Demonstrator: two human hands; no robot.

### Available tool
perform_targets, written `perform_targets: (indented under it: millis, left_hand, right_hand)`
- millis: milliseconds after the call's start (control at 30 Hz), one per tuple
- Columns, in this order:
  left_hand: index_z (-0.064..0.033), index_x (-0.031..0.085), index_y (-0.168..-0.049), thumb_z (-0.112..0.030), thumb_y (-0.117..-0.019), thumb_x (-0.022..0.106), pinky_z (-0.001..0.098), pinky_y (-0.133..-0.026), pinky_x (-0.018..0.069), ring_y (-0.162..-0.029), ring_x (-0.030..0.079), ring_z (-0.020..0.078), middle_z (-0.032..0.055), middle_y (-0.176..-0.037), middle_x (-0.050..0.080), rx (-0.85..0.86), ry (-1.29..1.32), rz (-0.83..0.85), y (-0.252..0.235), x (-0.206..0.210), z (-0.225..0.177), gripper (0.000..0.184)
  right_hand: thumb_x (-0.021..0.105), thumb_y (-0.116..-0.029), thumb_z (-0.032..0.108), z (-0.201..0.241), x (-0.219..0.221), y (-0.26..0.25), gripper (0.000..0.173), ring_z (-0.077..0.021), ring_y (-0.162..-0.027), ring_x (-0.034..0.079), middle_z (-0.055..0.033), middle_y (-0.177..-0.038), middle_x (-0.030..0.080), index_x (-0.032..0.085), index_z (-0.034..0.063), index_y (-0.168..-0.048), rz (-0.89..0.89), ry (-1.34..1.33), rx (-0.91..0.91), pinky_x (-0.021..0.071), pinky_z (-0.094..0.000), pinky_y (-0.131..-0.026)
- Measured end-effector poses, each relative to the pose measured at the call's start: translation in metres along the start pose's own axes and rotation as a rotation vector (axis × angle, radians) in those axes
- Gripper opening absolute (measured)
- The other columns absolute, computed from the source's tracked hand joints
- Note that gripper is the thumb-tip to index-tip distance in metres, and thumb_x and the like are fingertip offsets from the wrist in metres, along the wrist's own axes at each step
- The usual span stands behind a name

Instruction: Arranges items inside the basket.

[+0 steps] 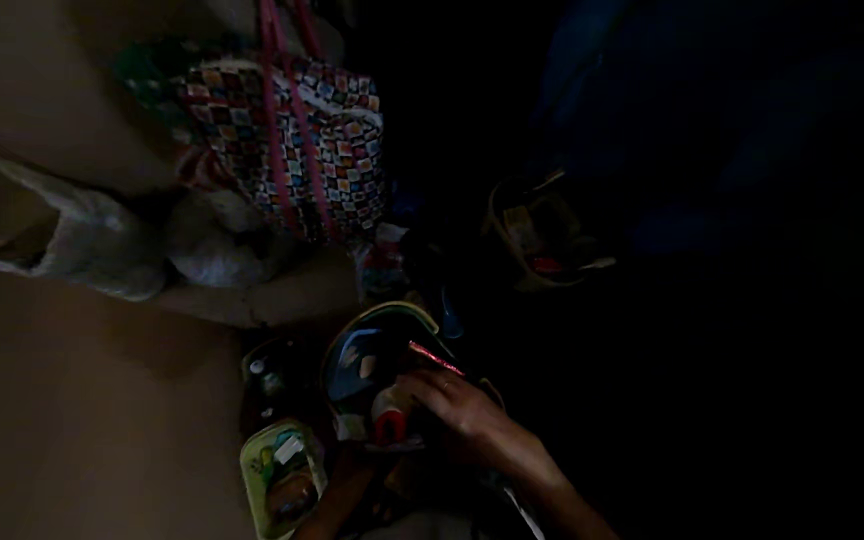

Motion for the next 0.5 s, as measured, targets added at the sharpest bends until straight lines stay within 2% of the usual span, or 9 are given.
perform_targets:
  millis: [67, 100, 167, 267, 300, 367, 433, 500]
  left_hand:
    - [0.012, 0.051, -0.131, -0.009, -0.0983, 0.063, 0.0274, -0.089, 0.0522, -0.098, 0.061, 0.0107, 0.017, -0.114, 0.064, -0.127, 0.02, 0.038, 0.01, -0.003, -0.031, 0.041]
    - [0.0102, 0.053, -0.128, -0.007, -0.0987, 0.062, 0.0261, -0.084, 0.0516, -0.092, 0.06, 0.0081, 0.0134, -0.108, 0.063, -0.202, 0.001, 0.025, 0.014, -0.004, -0.045, 0.035]
    - [0.0108, 0.055, -0.127, -0.007, -0.0993, 0.062, 0.0291, -0.086, 0.051, -0.093, 0.059, 0.0103, 0.0153, -0.109, 0.064, -0.249, -0.027, 0.013, 0.018, -0.005, -0.051, 0.034]
    - [0.0146, 0.055, -0.125, -0.006, -0.0995, 0.059, 0.0252, -0.087, 0.0496, -0.094, 0.059, 0.0091, 0.018, -0.11, 0.064, -0.134, -0.022, -0.03, 0.015, -0.009, -0.033, 0.033]
    - [0.0133, 0.057, -0.121, -0.008, -0.1002, 0.059, 0.0234, -0.081, 0.0498, -0.088, 0.058, 0.0068, 0.0148, -0.104, 0.065, -0.135, -0.022, -0.034, 0.014, -0.01, -0.029, 0.03]
    - [0.0041, 0.057, -0.122, -0.02, -0.104, 0.055, 0.0221, -0.072, 0.0502, -0.078, 0.055, 0.0022, 0.0041, -0.098, 0.061, -0.195, -0.054, 0.037, 0.013, -0.009, -0.031, 0.03]
    - [0.0071, 0.056, -0.124, -0.02, -0.1053, 0.053, 0.0234, -0.077, 0.049, -0.084, 0.054, 0.0041, 0.0072, -0.103, 0.06, -0.214, -0.076, 0.049, 0.014, -0.007, -0.036, 0.033]
    - [0.0094, 0.058, -0.123, -0.016, -0.1017, 0.057, 0.025, -0.087, 0.0519, -0.096, 0.062, 0.0083, 0.012, -0.111, 0.065, -0.269, -0.095, 0.057, 0.014, -0.009, -0.045, 0.033]
  right_hand:
    - [0.07, -0.0903, 0.003, -0.002, 0.007, 0.002, 0.053, -0.0382, -0.127, 0.061, -0.0238, -0.141, 0.059, 0.058, 0.003, -0.142, 0.013, 0.02, 0.053, 0.0535, -0.0479, -0.104]
    - [0.069, -0.0918, 0.002, -0.001, 0.008, 0.003, 0.054, -0.0378, -0.13, 0.059, -0.0242, -0.147, 0.054, 0.056, 0.0038, -0.144, 0.028, -0.005, 0.079, 0.0536, -0.0467, -0.104]
    - [0.07, -0.0931, 0.005, 0.002, 0.006, 0.005, 0.054, -0.0374, -0.132, 0.057, -0.0261, -0.152, 0.048, 0.055, 0.0055, -0.145, 0.02, -0.041, 0.067, 0.0549, -0.0452, -0.102]
    - [0.069, -0.092, 0.004, 0.004, -0.007, 0.005, 0.05, -0.0349, -0.129, 0.061, -0.0257, -0.146, 0.055, 0.058, 0.0027, -0.141, -0.086, -0.008, -0.016, 0.0555, -0.0439, -0.101]
    - [0.067, -0.0935, 0.002, 0.003, -0.016, 0.005, 0.047, -0.0334, -0.127, 0.063, -0.0239, -0.143, 0.058, 0.059, 0.0025, -0.14, -0.106, 0.002, -0.014, 0.0558, -0.043, -0.101]
    - [0.06, -0.0962, -0.002, -0.004, -0.038, 0.006, 0.04, -0.0306, -0.122, 0.066, -0.0222, -0.136, 0.063, 0.063, 0.0031, -0.136, -0.159, 0.035, 0.008, 0.0565, -0.0388, -0.1]
    - [0.056, -0.0967, -0.001, -0.018, -0.064, 0.005, 0.035, -0.028, -0.121, 0.066, -0.0211, -0.135, 0.064, 0.067, 0.0014, -0.13, -0.197, 0.079, 0.069, 0.0563, -0.0363, -0.1]
    - [0.056, -0.0976, 0.001, -0.038, -0.095, 0.003, 0.033, -0.0282, -0.122, 0.066, -0.0204, -0.134, 0.065, 0.068, -0.0007, -0.128, -0.247, 0.164, 0.164, 0.0546, -0.0373, -0.102]
Point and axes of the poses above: each hand's wrist, its own y-axis away from the middle knuckle, its own x-axis out of the palm, z = x × y, the point moved 4 cm from there along -y, towards the middle knuckle
